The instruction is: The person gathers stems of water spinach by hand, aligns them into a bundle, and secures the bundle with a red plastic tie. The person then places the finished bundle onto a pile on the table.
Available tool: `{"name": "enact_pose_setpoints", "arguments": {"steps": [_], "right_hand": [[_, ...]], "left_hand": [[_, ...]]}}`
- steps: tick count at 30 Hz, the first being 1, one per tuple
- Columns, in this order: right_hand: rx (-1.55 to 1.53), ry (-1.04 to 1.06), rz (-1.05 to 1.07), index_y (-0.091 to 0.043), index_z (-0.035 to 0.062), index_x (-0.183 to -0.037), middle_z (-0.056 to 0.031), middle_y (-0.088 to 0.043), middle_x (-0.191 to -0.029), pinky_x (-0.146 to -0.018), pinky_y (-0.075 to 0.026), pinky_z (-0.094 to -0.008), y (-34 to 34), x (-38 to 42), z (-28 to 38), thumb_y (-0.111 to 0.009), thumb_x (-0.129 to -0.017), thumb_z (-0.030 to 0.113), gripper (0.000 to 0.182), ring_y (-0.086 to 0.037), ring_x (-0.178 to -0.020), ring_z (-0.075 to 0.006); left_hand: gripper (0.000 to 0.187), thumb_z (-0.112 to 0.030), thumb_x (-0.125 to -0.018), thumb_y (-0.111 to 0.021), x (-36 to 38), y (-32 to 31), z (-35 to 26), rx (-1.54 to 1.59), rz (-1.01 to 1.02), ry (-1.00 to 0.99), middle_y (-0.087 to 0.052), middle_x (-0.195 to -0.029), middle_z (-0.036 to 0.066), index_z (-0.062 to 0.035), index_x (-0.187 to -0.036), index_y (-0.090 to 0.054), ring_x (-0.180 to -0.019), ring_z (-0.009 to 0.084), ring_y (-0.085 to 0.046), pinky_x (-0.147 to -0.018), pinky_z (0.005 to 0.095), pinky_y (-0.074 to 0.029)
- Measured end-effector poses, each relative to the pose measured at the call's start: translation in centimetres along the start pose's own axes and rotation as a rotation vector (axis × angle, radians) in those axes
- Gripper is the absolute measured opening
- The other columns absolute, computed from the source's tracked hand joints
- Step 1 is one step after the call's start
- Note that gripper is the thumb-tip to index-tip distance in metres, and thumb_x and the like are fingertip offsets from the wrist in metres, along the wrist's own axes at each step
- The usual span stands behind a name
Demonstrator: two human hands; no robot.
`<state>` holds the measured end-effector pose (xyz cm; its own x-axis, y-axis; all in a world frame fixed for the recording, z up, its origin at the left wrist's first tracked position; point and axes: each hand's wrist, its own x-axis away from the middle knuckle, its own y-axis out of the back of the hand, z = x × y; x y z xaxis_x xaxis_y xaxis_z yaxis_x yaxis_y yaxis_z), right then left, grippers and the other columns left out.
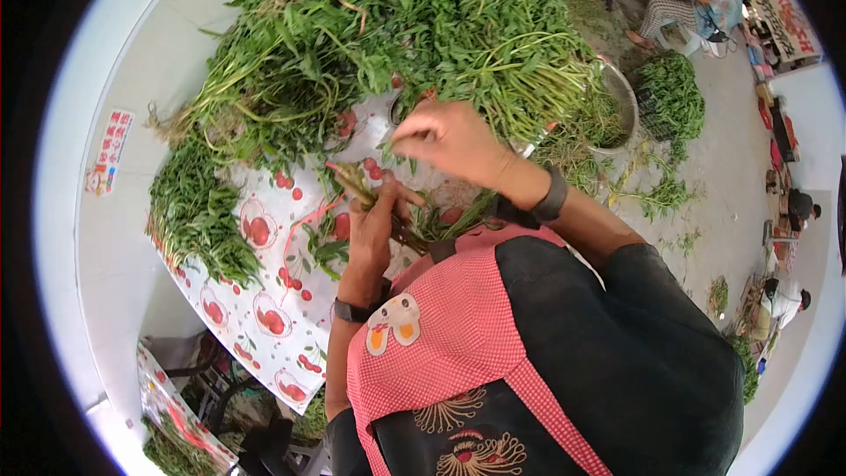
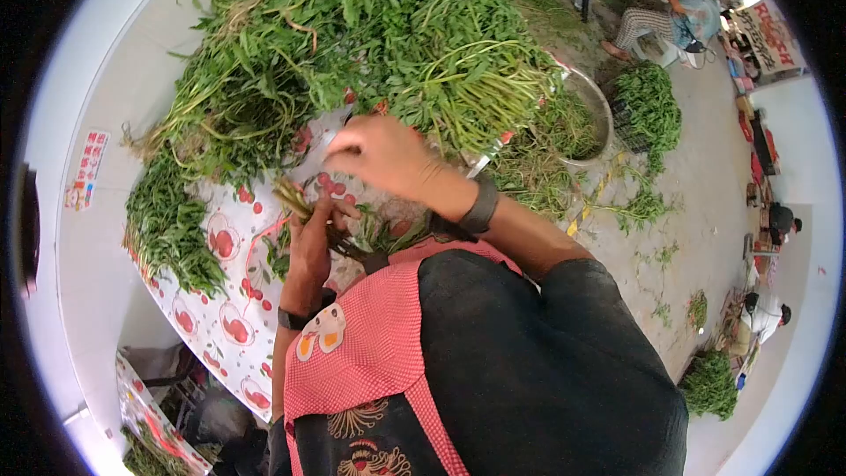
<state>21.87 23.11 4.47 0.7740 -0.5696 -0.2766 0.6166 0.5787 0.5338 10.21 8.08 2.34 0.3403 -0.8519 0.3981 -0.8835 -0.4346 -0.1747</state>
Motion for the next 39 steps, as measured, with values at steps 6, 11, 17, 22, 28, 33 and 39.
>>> {"name": "enact_pose_setpoints", "arguments": {"steps": [6, 11, 17, 22, 28, 33, 39], "right_hand": [[0.296, -0.212, -0.515, -0.071, 0.0083, -0.084, -0.0073, -0.069, -0.076, -0.061, -0.049, -0.0278, 13.3, 1.3, -9.2, -0.068, -0.077, 0.017, 0.011, -0.063, -0.064, -0.0169], [0.613, -0.291, -0.506, -0.071, 0.0072, -0.083, -0.0098, -0.066, -0.068, -0.057, -0.049, -0.0315, 18.3, 2.6, -13.4, -0.069, -0.078, 0.031, 0.024, -0.061, -0.057, -0.0228], [0.124, -0.829, -0.521, -0.068, -0.0001, -0.065, -0.0090, -0.058, -0.052, -0.051, -0.046, -0.0335, 18.7, 1.6, -14.2, -0.069, -0.071, 0.055, 0.056, -0.056, -0.047, -0.0210], [0.055, -0.973, -0.576, -0.065, -0.0004, -0.065, -0.0064, -0.054, -0.054, -0.043, -0.035, -0.0296, 17.6, 0.2, -16.7, -0.075, -0.073, 0.041, 0.043, -0.046, -0.045, -0.0141], [-0.207, -0.831, -0.690, -0.065, 0.0029, -0.072, -0.0036, -0.057, -0.061, -0.045, -0.034, -0.0273, 17.1, 1.5, -16.6, -0.073, -0.077, 0.031, 0.030, -0.048, -0.050, -0.0118], [-0.497, -0.608, -0.637, -0.065, 0.0046, -0.071, -0.0035, -0.064, -0.068, -0.049, -0.042, -0.0236, 15.5, 2.2, -10.8, -0.069, -0.083, 0.022, 0.021, -0.057, -0.056, -0.0093], [-0.883, -0.355, -0.442, -0.062, 0.0005, -0.095, -0.0097, -0.066, -0.086, -0.063, -0.055, -0.0274, 11.7, 2.2, -7.0, -0.060, -0.090, 0.022, 0.022, -0.065, -0.071, -0.0144]], "left_hand": [[0.049, -0.037, -0.097, -0.043, -0.9, 1.0, 1.3, -0.152, -0.124, -0.365, -0.064, -0.075, 0.008, 0.0003, -0.069, -0.058, -0.059, 0.0095, -0.053, -0.056, 0.0241, -0.044], [0.045, -0.035, -0.095, -0.048, -0.7, 0.9, 0.9, 0.211, -0.142, -0.039, -0.061, -0.070, 0.009, -0.0012, -0.067, -0.057, -0.052, 0.0105, -0.048, -0.043, 0.0226, -0.036], [0.042, -0.034, -0.095, -0.049, -0.9, 0.3, 0.8, 0.208, -0.095, -0.050, -0.058, -0.067, 0.008, -0.0037, -0.066, -0.051, -0.048, 0.0098, -0.044, -0.042, 0.0231, -0.034], [0.042, -0.033, -0.096, -0.047, -0.8, 0.0, 0.8, 0.189, -0.108, -0.030, -0.058, -0.068, 0.008, -0.0044, -0.065, -0.048, -0.048, 0.0100, -0.044, -0.041, 0.0235, -0.034], [0.041, -0.032, -0.096, -0.047, -0.7, 0.2, 1.0, 0.174, -0.095, -0.012, -0.057, -0.069, 0.009, -0.0047, -0.065, -0.047, -0.048, 0.0106, -0.044, -0.041, 0.0234, -0.033], [0.043, -0.033, -0.093, -0.054, -0.7, -0.4, 1.1, 0.266, -0.157, -0.027, -0.056, -0.061, 0.006, -0.0047, -0.060, -0.051, -0.044, 0.0093, -0.043, -0.039, 0.0220, -0.030], [0.042, -0.034, -0.092, -0.055, -1.0, -0.4, 1.1, 0.208, -0.113, -0.048, -0.056, -0.061, 0.006, -0.0031, -0.065, -0.056, -0.044, 0.0098, -0.044, -0.039, 0.0228, -0.030]]}}
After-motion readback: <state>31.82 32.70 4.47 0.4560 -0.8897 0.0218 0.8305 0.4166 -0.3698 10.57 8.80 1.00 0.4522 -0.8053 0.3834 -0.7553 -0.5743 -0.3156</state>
